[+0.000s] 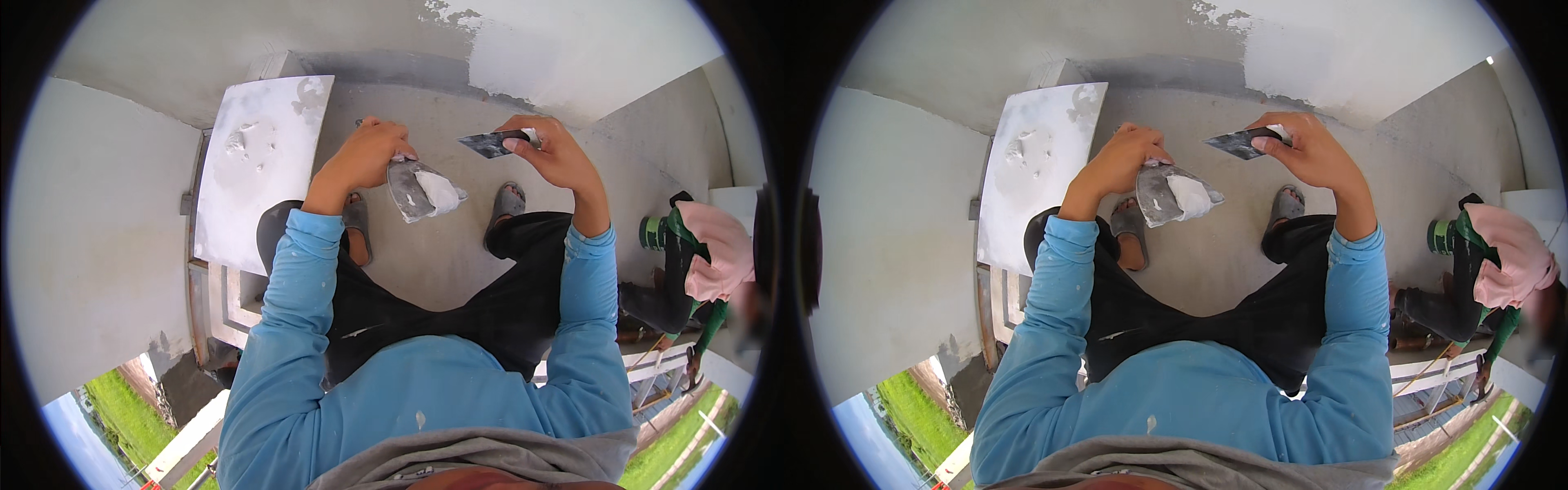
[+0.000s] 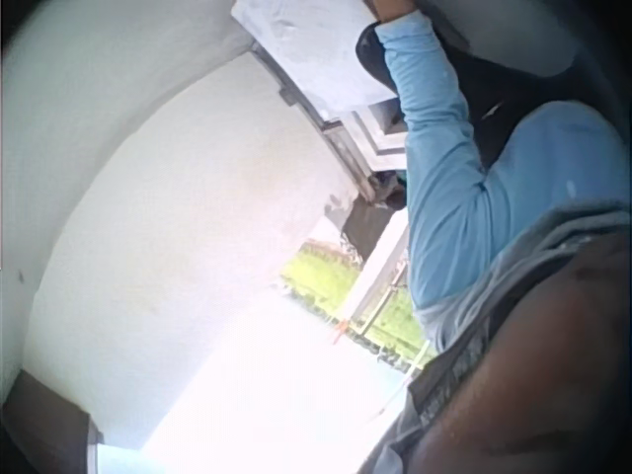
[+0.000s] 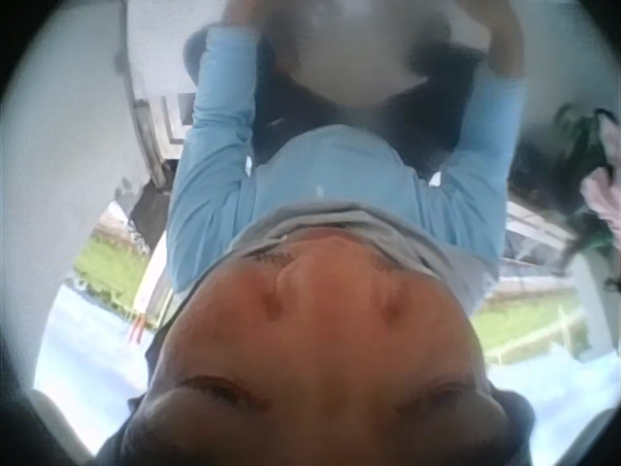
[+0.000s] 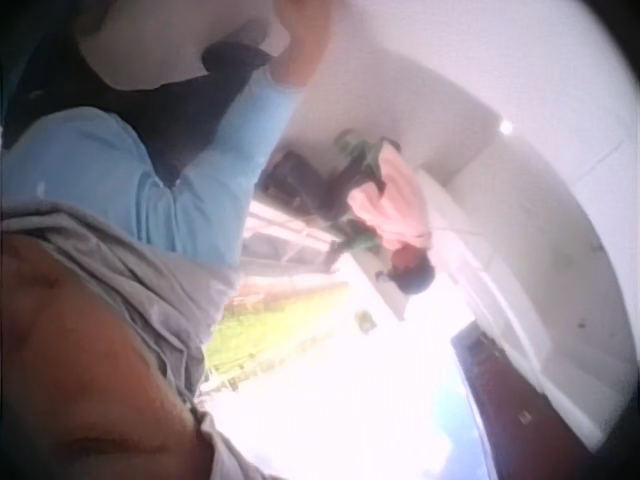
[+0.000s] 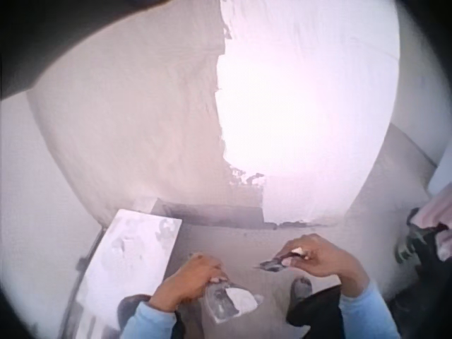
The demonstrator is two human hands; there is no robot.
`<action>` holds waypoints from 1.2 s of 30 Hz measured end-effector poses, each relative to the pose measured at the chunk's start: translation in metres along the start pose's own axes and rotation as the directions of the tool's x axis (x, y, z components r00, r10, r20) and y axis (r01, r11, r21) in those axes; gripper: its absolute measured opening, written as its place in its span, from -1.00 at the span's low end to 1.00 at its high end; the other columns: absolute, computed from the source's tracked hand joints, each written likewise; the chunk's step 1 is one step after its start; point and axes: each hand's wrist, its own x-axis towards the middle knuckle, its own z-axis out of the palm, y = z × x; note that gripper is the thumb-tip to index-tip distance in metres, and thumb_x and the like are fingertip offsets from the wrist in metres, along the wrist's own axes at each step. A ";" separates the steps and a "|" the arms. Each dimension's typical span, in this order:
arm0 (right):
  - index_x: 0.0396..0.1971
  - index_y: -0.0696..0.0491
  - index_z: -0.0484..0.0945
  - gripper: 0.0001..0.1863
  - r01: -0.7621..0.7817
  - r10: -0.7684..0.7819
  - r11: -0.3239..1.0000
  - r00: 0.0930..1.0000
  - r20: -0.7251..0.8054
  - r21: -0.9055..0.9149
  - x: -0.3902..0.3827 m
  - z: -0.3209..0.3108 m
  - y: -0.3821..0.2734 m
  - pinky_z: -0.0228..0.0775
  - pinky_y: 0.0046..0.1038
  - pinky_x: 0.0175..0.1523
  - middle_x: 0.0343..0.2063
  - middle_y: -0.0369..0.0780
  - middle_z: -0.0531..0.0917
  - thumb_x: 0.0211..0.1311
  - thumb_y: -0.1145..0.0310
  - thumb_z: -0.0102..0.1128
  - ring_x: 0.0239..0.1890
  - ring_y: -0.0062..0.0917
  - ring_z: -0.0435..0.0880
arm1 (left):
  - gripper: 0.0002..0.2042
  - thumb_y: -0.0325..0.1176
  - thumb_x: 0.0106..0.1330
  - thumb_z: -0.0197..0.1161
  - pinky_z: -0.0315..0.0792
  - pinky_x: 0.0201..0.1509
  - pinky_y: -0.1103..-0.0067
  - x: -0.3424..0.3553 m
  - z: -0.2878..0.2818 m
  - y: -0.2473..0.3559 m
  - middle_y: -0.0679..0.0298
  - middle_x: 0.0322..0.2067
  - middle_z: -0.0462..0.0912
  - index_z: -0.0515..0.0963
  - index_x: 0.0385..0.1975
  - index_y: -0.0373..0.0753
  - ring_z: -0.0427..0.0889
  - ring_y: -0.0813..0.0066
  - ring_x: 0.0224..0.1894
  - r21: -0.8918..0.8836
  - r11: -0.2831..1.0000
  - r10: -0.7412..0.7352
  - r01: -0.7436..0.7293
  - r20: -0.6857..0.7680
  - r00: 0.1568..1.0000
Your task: The person scoops white plaster from a board using a trowel and applies it to a wall with a smaller trowel. They repeatedly smooth the surface and scrape excess material back onto the board while working on a construction site.
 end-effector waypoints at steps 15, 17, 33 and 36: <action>-0.10 0.22 0.66 -0.70 -0.305 0.160 0.902 0.894 0.420 0.305 0.012 0.056 0.025 0.43 -0.53 -0.18 -0.43 -0.34 0.67 0.39 0.27 0.25 -0.36 -0.70 0.51 | -0.72 -0.47 0.08 0.39 0.48 -0.12 0.44 0.014 -0.015 0.029 0.14 -0.31 0.76 0.68 -0.17 -0.35 0.64 0.40 -0.32 -0.599 0.663 -0.081 0.449 0.538 0.839; -0.07 0.20 0.65 -0.71 -0.344 0.235 0.910 0.888 0.395 0.231 0.013 0.048 0.003 0.44 -0.55 -0.15 -0.41 -0.35 0.67 0.39 0.28 0.25 -0.33 -0.73 0.52 | -0.68 -0.47 0.07 0.41 0.49 -0.07 0.48 0.008 -0.013 0.024 0.15 -0.25 0.77 0.69 -0.12 -0.34 0.65 0.40 -0.27 -0.571 0.676 -0.139 0.466 0.522 0.842; 0.00 0.10 0.59 -0.72 -0.121 0.097 0.534 0.992 0.081 0.837 0.007 0.054 0.036 0.37 -0.51 0.13 -0.10 -0.37 0.69 0.41 0.27 0.26 -0.07 -0.71 0.57 | -0.80 -0.34 0.20 0.50 0.34 -0.40 0.69 -0.007 -0.031 -0.014 0.40 -0.46 0.66 0.65 -0.28 -0.26 0.54 0.69 -0.44 -0.779 0.458 -0.100 0.429 0.434 0.895; -0.02 0.09 0.60 -0.74 -0.053 0.064 0.518 0.998 0.023 0.854 0.008 0.045 0.038 0.37 -0.50 0.14 -0.12 -0.39 0.68 0.42 0.27 0.25 -0.07 -0.71 0.57 | -0.82 -0.30 0.24 0.49 0.22 -0.52 0.70 -0.013 -0.037 -0.020 0.43 -0.58 0.59 0.63 -0.37 -0.22 0.44 0.76 -0.56 -0.777 0.485 -0.161 0.400 0.370 0.915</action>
